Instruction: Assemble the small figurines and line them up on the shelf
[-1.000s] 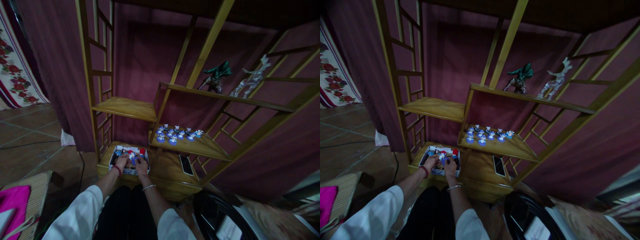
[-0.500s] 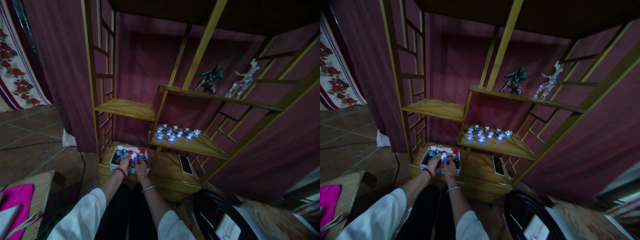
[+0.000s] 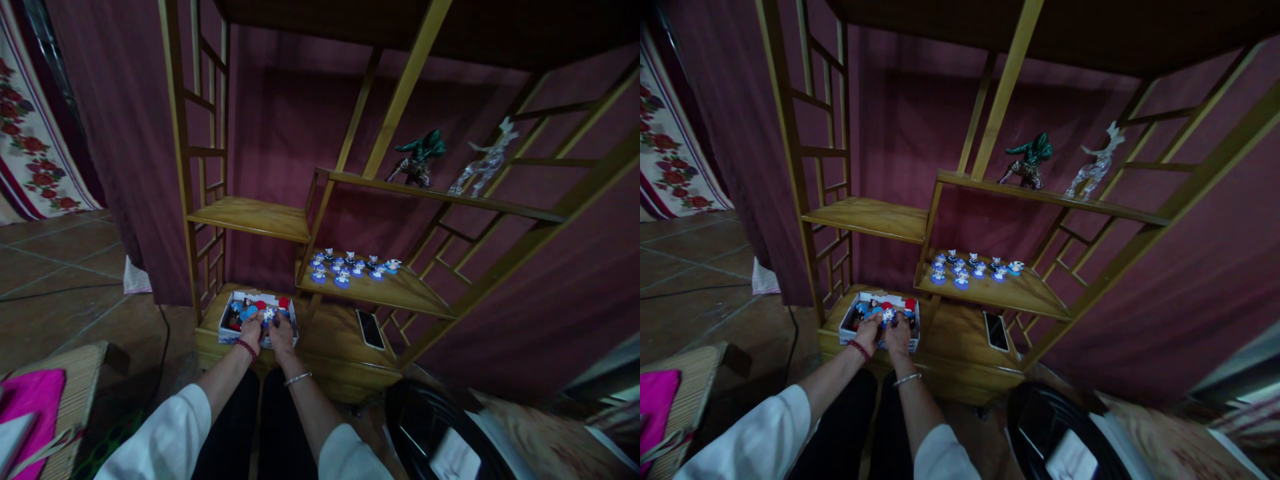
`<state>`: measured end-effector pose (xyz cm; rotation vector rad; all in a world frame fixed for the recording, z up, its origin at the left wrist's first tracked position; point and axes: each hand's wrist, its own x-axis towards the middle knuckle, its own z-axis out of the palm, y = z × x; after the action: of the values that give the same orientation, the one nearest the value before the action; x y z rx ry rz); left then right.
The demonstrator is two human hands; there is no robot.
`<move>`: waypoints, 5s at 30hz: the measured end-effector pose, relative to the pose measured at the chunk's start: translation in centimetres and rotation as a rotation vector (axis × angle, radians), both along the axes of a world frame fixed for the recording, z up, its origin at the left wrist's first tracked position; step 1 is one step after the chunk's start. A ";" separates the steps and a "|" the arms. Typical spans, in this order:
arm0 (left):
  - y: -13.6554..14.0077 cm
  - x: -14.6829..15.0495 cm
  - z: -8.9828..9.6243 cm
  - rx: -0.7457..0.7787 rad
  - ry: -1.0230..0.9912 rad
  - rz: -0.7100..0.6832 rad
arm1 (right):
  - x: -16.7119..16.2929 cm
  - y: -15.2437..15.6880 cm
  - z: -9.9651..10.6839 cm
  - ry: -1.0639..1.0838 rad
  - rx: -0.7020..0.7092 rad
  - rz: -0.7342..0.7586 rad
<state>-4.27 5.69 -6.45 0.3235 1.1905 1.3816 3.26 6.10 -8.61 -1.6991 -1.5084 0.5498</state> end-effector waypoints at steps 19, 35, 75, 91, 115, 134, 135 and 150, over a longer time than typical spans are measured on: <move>-0.8 0.4 -0.6 0.030 0.027 -0.079 | 1.9 -0.6 0.0 0.211 0.019 0.095; -1.9 0.5 0.3 0.101 -0.256 -0.264 | 3.8 -0.9 0.8 0.450 0.030 0.126; -3.6 0.9 0.3 0.282 -0.329 -0.287 | 6.1 -1.8 1.7 0.596 0.082 0.156; -3.8 1.2 0.6 0.313 -0.349 -0.325 | 6.6 -1.7 2.8 0.424 0.122 0.225; -3.9 1.3 1.2 0.333 -0.383 -0.344 | 6.8 -1.7 4.0 0.307 0.201 0.327; -3.9 1.4 1.2 0.315 -0.413 -0.368 | 7.3 -2.1 5.6 0.283 0.159 0.422; -4.0 1.4 1.2 0.312 -0.419 -0.362 | 7.3 -2.1 5.7 0.286 0.157 0.426; -4.1 1.4 1.3 0.290 -0.449 -0.373 | 7.5 -2.0 5.9 0.256 0.093 0.413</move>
<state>-2.91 1.59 -5.20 0.3918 0.5281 1.2107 10.76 4.10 -2.67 -1.1954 -1.6701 0.8621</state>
